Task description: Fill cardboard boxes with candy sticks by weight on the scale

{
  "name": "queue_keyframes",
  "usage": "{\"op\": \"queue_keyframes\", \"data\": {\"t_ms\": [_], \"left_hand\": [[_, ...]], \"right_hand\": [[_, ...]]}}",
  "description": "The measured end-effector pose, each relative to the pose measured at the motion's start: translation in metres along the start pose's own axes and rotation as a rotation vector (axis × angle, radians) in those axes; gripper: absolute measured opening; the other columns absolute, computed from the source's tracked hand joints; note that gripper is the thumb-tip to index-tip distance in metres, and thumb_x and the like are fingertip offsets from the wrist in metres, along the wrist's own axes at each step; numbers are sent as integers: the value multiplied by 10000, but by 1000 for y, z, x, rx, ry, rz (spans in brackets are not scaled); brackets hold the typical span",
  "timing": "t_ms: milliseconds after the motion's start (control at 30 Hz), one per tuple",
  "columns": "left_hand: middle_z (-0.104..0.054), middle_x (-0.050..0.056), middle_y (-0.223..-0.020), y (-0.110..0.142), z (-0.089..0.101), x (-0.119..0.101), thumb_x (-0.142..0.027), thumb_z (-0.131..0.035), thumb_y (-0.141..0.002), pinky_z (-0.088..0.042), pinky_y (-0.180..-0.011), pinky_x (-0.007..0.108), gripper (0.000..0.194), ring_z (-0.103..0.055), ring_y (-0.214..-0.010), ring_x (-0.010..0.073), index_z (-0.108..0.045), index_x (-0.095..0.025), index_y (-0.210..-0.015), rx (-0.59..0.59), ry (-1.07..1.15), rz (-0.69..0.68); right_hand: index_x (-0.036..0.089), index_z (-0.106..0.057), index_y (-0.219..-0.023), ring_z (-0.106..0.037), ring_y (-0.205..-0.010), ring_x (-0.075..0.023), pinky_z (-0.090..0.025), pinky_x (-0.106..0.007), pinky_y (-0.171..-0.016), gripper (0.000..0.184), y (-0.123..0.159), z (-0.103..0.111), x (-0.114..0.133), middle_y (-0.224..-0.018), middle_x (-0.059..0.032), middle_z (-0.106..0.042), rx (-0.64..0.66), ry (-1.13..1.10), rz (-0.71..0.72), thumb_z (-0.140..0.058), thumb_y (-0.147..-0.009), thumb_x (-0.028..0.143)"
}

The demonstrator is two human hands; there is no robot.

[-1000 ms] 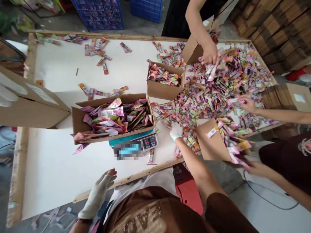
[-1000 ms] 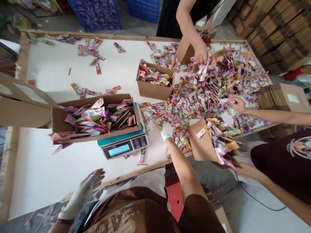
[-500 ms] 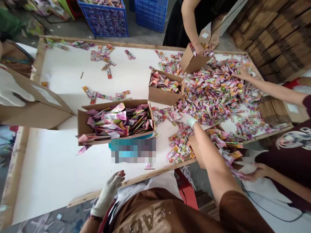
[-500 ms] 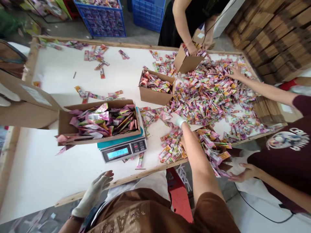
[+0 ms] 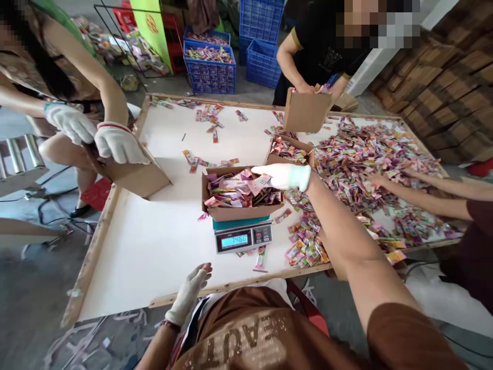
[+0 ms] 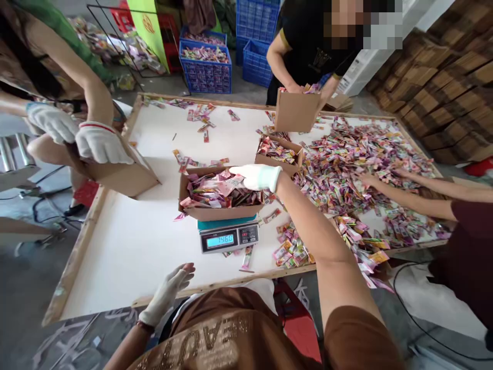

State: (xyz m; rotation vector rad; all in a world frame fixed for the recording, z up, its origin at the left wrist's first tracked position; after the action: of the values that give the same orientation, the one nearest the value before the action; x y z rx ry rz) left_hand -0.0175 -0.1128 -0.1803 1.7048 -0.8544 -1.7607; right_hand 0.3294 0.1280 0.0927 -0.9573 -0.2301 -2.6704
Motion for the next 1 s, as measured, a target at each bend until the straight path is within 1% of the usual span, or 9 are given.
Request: {"op": "queue_keyframes", "data": {"t_ms": [67,133,267,400,600,700,833,900,1000], "left_hand": [[-711,200,-1335,1,18,9,-773,-757,-636,-535,-1069,470,826,-692,-1252,362,-683,-188,-1215,-17,13,-18],[-707,209,-1339,3,33,13,-783,-758,-637,-530,-1080,484,836,-685,-1261,371,-677,-182,-1212,-59,30,-37],[-704,233,-1325,4,48,1,-800,-780,-591,-534,-1071,497,879,-673,-1271,392,-670,-159,-1182,-157,72,-66],[-676,208,-1383,-5,46,-27,-812,-771,-615,-526,-1070,427,920,-660,-1285,340,-643,-160,-1251,-182,99,-113],[-709,142,-1286,-2,33,-94,-722,-786,-740,-513,-1028,377,755,-680,-1171,264,-684,-162,-1237,-135,108,-344],[-712,123,-1221,5,26,-131,-686,-796,-763,-517,-969,350,755,-683,-1061,223,-663,-154,-1282,-137,86,-469],[-698,75,-1077,24,13,-189,-608,-728,-868,-506,-831,305,603,-631,-855,170,-652,-178,-1285,-164,-200,-760],[-681,69,-1004,35,-1,-222,-556,-679,-912,-486,-773,305,439,-592,-782,167,-699,-185,-1147,-212,-471,-945],[-680,87,-1005,41,-36,-267,-466,-610,-946,-487,-777,330,303,-618,-825,210,-738,-202,-1022,-210,-822,-1162]], "right_hand": [[177,-773,-1009,-733,-1094,-213,-537,-413,-1094,235,11,2,3,-1087,-46,-797,45,6,42,-601,-850,167],[164,-752,-1020,-727,-1090,-215,-544,-423,-1083,225,30,14,1,-1090,-68,-780,-10,-54,72,-562,-901,190],[173,-702,-982,-692,-778,-165,-618,-350,-782,165,71,35,-5,-832,-35,-693,-155,-289,4,-591,-977,296],[190,-663,-905,-624,-662,-129,-591,-304,-664,204,88,30,1,-730,-1,-618,-178,-373,-41,-657,-976,382],[200,-648,-876,-633,-669,-124,-568,-298,-661,230,90,21,9,-747,-3,-645,-181,-328,13,-654,-978,405],[202,-643,-870,-636,-665,-131,-556,-302,-652,194,90,21,5,-746,-7,-650,-167,-324,3,-646,-973,366],[192,-665,-943,-650,-727,-161,-575,-333,-706,120,73,9,-2,-789,-22,-671,-128,-228,-42,-652,-945,312],[179,-683,-1099,-686,-891,-212,-600,-389,-838,267,61,0,-4,-965,-62,-724,-116,-94,-64,-744,-863,290],[196,-582,-1440,-653,-1205,-313,-563,-491,-1041,733,55,-10,-18,-1361,-134,-668,-117,38,-65,-846,-762,284]]}}
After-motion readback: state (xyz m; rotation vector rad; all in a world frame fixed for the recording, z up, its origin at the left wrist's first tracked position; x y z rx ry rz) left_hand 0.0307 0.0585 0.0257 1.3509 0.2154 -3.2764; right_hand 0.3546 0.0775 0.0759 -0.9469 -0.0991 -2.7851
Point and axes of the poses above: each hand's wrist, its own y-axis away from the middle knuckle, its own z-axis out of the back of the hand, x = y × z, the point moved 2 cm from there along -y, towards the middle knuckle
